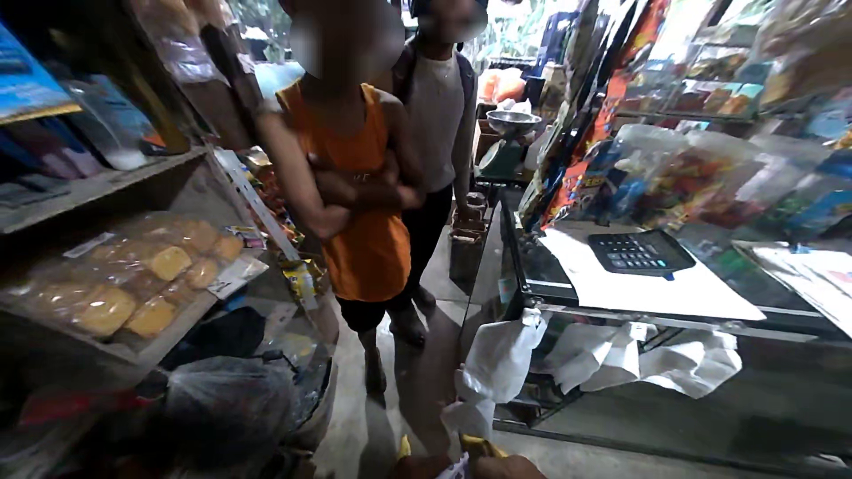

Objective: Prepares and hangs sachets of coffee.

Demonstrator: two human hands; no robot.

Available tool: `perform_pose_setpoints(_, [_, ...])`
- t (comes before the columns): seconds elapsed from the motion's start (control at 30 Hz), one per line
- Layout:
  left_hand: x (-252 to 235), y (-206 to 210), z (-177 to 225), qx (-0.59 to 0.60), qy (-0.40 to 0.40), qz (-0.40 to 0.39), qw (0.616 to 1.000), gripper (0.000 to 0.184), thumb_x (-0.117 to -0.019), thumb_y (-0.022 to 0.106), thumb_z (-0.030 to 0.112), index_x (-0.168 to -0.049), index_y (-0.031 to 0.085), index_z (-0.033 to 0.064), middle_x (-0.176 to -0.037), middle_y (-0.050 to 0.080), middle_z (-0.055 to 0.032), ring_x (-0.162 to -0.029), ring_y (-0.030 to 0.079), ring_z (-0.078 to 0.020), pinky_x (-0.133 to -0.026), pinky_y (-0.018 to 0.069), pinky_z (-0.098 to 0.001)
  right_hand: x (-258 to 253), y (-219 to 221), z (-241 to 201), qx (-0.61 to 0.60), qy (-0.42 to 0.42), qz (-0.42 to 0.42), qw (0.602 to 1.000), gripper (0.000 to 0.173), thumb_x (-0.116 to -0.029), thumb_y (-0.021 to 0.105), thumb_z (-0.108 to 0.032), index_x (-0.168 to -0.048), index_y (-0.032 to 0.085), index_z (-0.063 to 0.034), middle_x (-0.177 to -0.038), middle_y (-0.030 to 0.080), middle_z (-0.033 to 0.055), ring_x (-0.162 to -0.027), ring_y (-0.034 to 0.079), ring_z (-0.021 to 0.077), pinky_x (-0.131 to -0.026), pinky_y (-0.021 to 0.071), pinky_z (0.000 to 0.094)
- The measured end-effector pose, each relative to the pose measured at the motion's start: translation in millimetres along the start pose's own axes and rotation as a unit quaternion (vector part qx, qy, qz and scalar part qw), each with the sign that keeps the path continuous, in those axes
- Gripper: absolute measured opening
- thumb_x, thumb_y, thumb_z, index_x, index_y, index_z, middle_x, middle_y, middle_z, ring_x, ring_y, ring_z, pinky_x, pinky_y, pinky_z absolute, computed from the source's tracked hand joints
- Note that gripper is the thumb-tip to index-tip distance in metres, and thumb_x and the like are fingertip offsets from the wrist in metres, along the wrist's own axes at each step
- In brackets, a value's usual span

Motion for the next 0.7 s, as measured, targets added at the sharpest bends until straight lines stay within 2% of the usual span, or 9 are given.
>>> perform_pose_setpoints(0.1, [6.1, -4.0, 2.6, -0.047, 0.071, 0.021, 0.996, 0.025, -0.0954, 0.069, 0.014, -0.108, 0.071, -0.0079, -0.092, 0.074, -0.0212, -0.084, 0.074, -0.0304, -0.08, 0.0592, -0.0475, 1.1, -3.1, -14.2, -0.006, 0.019, -0.021, 1.0, 0.023, -0.1032, 0.056, -0.01, -0.11, 0.069, 0.0076, -0.094, 0.072, 0.0254, -0.089, 0.072, 0.0411, -0.082, 0.0556, 0.0602])
perform_pose_setpoints(0.27, [16.6, -10.1, 11.9, -0.065, 0.028, 0.033, 0.997, 0.027, -0.0964, 0.069, 0.017, -0.11, 0.072, -0.0057, -0.096, 0.075, -0.0193, -0.089, 0.074, -0.0287, -0.084, 0.0592, -0.0469, -2.5, 7.3, -15.2, -0.002, -0.016, 0.029, 0.999, 0.021, -0.1016, 0.059, -0.01, -0.101, 0.069, 0.0072, -0.085, 0.071, 0.0225, -0.079, 0.072, 0.037, -0.075, 0.0574, 0.0559])
perform_pose_setpoints(0.37, [21.6, -5.8, 6.1, -0.087, 0.062, 0.034, 0.994, 0.021, -0.0932, 0.069, 0.01, -0.102, 0.071, -0.0078, -0.091, 0.072, -0.021, -0.085, 0.072, -0.0314, -0.08, 0.0586, -0.0468, -3.4, 14.7, -10.2, -0.003, -0.044, 0.029, 0.999, 0.02, -0.1015, 0.058, -0.009, -0.1, 0.069, 0.0076, -0.083, 0.071, 0.0226, -0.078, 0.072, 0.0372, -0.074, 0.0576, 0.0552])
perform_pose_setpoints(0.43, [20.5, -2.1, -0.7, -0.09, 0.108, 0.053, 0.989, 0.019, -0.0948, 0.066, 0.011, -0.096, 0.071, -0.0076, -0.085, 0.071, -0.0202, -0.079, 0.072, -0.0298, -0.075, 0.059, -0.0439, -4.4, 16.3, -7.2, -0.003, -0.048, 0.03, 0.998, 0.021, -0.1016, 0.058, -0.01, -0.099, 0.069, 0.0075, -0.083, 0.07, 0.0223, -0.077, 0.072, 0.0367, -0.073, 0.0575, 0.0546])
perform_pose_setpoints(0.53, [22.1, 1.4, -7.4, -0.051, 0.128, 0.081, 0.987, 0.019, -0.0959, 0.066, 0.011, -0.097, 0.071, -0.0078, -0.084, 0.072, -0.0193, -0.078, 0.072, -0.0249, -0.074, 0.0591, -0.0382, -3.8, 16.2, -4.9, -0.017, -0.061, 0.046, 0.997, 0.021, -0.1018, 0.058, -0.011, -0.098, 0.07, 0.0064, -0.08, 0.07, 0.0206, -0.073, 0.071, 0.0336, -0.069, 0.0579, 0.0512])
perform_pose_setpoints(0.6, [22.5, 3.9, -11.5, -0.011, 0.153, 0.11, 0.982, 0.022, -0.0969, 0.066, 0.014, -0.099, 0.07, -0.0077, -0.087, 0.072, -0.018, -0.083, 0.071, -0.0191, -0.08, 0.0583, -0.0316, -2.8, 14.1, -0.8, -0.043, -0.103, 0.069, 0.991, 0.022, -0.1028, 0.057, -0.012, -0.098, 0.07, 0.005, -0.078, 0.069, 0.0181, -0.068, 0.07, 0.028, -0.065, 0.0581, 0.0447])
perform_pose_setpoints(0.67, [20.4, 9.7, -12.7, 0.033, 0.186, 0.15, 0.97, 0.025, -0.1011, 0.063, 0.021, -0.102, 0.067, -0.0037, -0.09, 0.07, -0.0124, -0.087, 0.068, -0.0098, -0.083, 0.0564, -0.0224, -3.6, 14.7, 5.8, -0.078, -0.157, 0.112, 0.978, 0.025, -0.1052, 0.053, -0.017, -0.097, 0.068, 0.0014, -0.074, 0.066, 0.012, -0.063, 0.064, 0.0163, -0.06, 0.0549, 0.0304])
perform_pose_setpoints(0.7, [18.3, 12.4, -11.2, 0.049, 0.195, 0.166, 0.965, 0.027, -0.1026, 0.061, 0.024, -0.104, 0.067, -0.0022, -0.092, 0.069, -0.0099, -0.089, 0.067, -0.0059, -0.084, 0.0556, -0.0192, -4.2, 15.1, 8.5, -0.097, -0.17, 0.126, 0.973, 0.027, -0.1071, 0.051, -0.019, -0.097, 0.068, 0.0002, -0.075, 0.065, 0.0095, -0.065, 0.063, 0.0108, -0.062, 0.0539, 0.0238])
Point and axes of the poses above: each hand's wrist, its own x-axis away from the middle knuckle, its own y-axis out of the palm, z = x × y, the point moved 2 cm from there along -x, towards the middle knuckle
